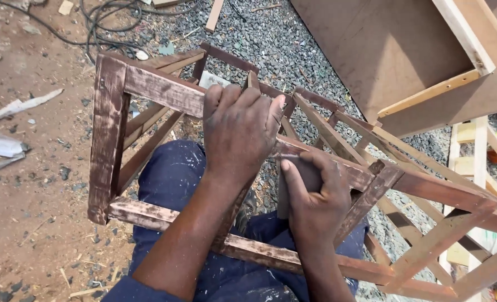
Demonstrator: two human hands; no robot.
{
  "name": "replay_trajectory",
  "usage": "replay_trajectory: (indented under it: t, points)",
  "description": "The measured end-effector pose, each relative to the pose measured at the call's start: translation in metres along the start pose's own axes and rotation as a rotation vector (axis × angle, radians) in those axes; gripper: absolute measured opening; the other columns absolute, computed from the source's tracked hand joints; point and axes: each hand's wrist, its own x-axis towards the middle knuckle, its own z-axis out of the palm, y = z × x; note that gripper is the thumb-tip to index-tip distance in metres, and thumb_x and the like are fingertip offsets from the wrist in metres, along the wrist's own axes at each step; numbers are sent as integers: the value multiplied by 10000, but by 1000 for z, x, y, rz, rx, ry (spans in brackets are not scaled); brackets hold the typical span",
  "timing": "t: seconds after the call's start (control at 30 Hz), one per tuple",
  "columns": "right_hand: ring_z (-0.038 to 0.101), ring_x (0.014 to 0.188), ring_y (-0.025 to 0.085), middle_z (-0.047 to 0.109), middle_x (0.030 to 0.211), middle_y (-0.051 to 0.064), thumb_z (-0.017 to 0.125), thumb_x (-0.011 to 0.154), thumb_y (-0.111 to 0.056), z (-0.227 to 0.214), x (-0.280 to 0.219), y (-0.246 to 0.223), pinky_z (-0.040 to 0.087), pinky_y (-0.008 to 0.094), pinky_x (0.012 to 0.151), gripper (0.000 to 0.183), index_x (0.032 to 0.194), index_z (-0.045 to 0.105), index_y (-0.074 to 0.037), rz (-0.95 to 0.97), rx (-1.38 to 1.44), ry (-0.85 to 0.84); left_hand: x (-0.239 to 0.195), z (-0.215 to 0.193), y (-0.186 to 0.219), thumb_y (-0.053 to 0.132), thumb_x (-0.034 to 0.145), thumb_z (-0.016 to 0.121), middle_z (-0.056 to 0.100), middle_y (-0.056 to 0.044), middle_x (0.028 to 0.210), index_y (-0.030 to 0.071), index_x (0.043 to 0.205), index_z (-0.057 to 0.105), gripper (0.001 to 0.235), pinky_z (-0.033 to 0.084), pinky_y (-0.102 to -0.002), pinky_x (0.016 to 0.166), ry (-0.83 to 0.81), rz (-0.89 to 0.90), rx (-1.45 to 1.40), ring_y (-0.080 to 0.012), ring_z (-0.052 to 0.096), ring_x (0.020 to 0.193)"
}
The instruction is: The person sands a wooden frame using a sanding block, focusing on the edges and corners. They hold the frame with one hand and rub the sanding block against the wood with the other, occasionally adjusting their grip to reach different sections.
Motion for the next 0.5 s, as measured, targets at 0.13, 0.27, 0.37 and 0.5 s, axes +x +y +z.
replay_trajectory:
  t: [0.13, 0.27, 0.37, 0.5]
  points:
    - [644, 916, 218, 686, 1026, 72, 830, 854, -177, 8, 3, -4, 521, 359, 860, 266, 1063, 691, -89, -79, -45, 45, -4, 8, 1, 291, 1055, 600, 693, -32, 748, 156, 746, 713, 356, 335, -402, 888, -48, -2, 64, -202, 505, 725]
    - [625, 833, 215, 655, 971, 73, 839, 840, -158, 10, 7, -11, 513, 365, 786, 264, 1056, 707, -83, -56, 25, 38, -1, 0, 1, 258, 1047, 598, 700, -45, 788, 64, 871, 764, 309, 345, -395, 898, -19, 11, 42, -209, 515, 762]
    - [596, 806, 203, 638, 944, 66, 836, 849, -175, 9, 18, -8, 494, 354, 753, 258, 1055, 708, -88, -79, -5, 46, -1, 10, -6, 322, 1072, 533, 712, -37, 820, 84, 956, 773, 358, 331, -416, 901, -87, 12, 90, -214, 533, 775]
    - [594, 762, 185, 630, 934, 74, 844, 875, -137, 8, 16, -8, 516, 337, 683, 264, 1081, 690, -80, -120, -9, 82, -3, 5, -2, 330, 1065, 553, 715, -48, 824, 42, 1035, 790, 374, 332, -416, 891, -99, 10, 69, -213, 509, 748]
